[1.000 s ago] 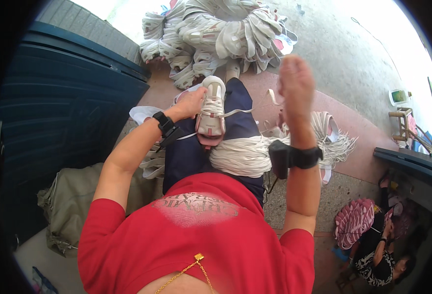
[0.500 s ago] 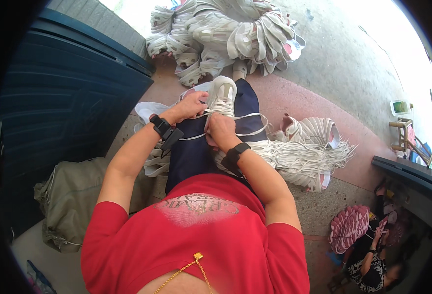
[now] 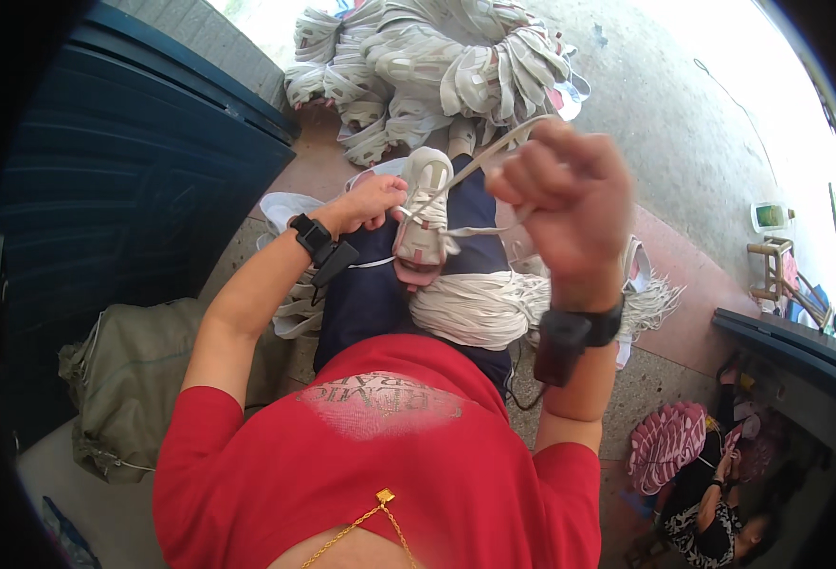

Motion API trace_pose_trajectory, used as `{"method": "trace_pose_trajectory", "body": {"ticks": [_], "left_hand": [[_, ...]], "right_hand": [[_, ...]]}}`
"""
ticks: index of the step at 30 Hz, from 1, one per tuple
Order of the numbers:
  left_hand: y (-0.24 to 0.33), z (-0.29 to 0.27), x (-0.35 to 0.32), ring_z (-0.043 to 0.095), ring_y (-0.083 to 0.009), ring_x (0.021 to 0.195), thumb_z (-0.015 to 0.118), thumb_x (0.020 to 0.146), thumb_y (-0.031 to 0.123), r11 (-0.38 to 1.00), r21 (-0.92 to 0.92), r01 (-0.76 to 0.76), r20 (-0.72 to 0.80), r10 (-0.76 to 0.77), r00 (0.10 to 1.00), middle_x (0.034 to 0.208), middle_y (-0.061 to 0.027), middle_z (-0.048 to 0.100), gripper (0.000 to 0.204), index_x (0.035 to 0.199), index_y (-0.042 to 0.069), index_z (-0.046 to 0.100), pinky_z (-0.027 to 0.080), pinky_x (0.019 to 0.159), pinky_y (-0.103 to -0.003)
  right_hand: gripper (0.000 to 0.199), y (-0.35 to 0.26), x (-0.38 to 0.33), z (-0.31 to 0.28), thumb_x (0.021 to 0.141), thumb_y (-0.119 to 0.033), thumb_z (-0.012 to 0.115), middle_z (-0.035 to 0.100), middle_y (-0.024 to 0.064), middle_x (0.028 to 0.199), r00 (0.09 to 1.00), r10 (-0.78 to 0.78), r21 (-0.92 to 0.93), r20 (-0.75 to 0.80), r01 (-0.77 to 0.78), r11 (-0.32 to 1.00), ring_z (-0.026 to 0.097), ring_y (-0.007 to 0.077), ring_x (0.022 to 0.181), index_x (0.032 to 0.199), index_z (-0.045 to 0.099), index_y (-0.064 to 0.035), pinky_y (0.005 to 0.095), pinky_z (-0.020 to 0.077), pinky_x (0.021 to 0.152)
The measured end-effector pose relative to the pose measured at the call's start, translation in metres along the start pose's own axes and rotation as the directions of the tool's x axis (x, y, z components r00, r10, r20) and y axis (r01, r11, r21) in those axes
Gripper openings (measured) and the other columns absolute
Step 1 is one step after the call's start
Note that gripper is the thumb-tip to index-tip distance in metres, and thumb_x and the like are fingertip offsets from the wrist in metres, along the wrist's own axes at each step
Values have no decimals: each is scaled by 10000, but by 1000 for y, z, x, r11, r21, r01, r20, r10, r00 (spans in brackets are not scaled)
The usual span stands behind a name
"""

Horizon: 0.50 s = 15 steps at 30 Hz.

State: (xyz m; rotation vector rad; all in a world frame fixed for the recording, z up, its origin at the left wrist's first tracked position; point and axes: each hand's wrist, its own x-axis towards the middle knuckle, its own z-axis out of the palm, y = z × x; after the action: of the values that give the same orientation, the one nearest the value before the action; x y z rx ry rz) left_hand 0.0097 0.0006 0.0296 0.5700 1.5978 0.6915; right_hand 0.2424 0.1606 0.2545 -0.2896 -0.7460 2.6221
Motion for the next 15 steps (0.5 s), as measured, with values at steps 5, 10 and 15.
{"method": "trace_pose_trajectory", "body": {"ticks": [5, 10, 15], "left_hand": [[38, 34, 15, 647, -180, 861, 719, 885, 251, 587, 530, -613, 394, 469, 790, 911, -61, 669, 462, 1276, 22, 629, 496, 772, -303], [118, 23, -33, 641, -202, 1079, 693, 917, 258, 869, 264, -418, 602, 190, 776, 1088, -81, 702, 351, 1170, 15, 697, 460, 961, -324], [93, -149, -58, 575, -215, 704, 462, 1033, 182, 471, -803, -365, -123, 468, 875, 712, -42, 539, 209, 923, 46, 576, 519, 829, -408]], "right_hand": [[192, -46, -20, 39, 992, -207, 418, 289, -88, 548, 970, -76, 175, 232, 36, 984, 267, 75, 521, 818, 443, -132, 293, 276, 642], [229, -32, -3, 27, 998, -208, 440, 472, 11, 700, 914, -382, -406, -138, 300, 863, 441, 156, 686, 800, 487, -103, 337, 383, 754], [223, -70, -14, -150, 1012, -245, 510, 565, 58, 848, 908, -325, -114, -264, 305, 945, 509, 176, 781, 910, 599, -67, 337, 443, 760]]}}
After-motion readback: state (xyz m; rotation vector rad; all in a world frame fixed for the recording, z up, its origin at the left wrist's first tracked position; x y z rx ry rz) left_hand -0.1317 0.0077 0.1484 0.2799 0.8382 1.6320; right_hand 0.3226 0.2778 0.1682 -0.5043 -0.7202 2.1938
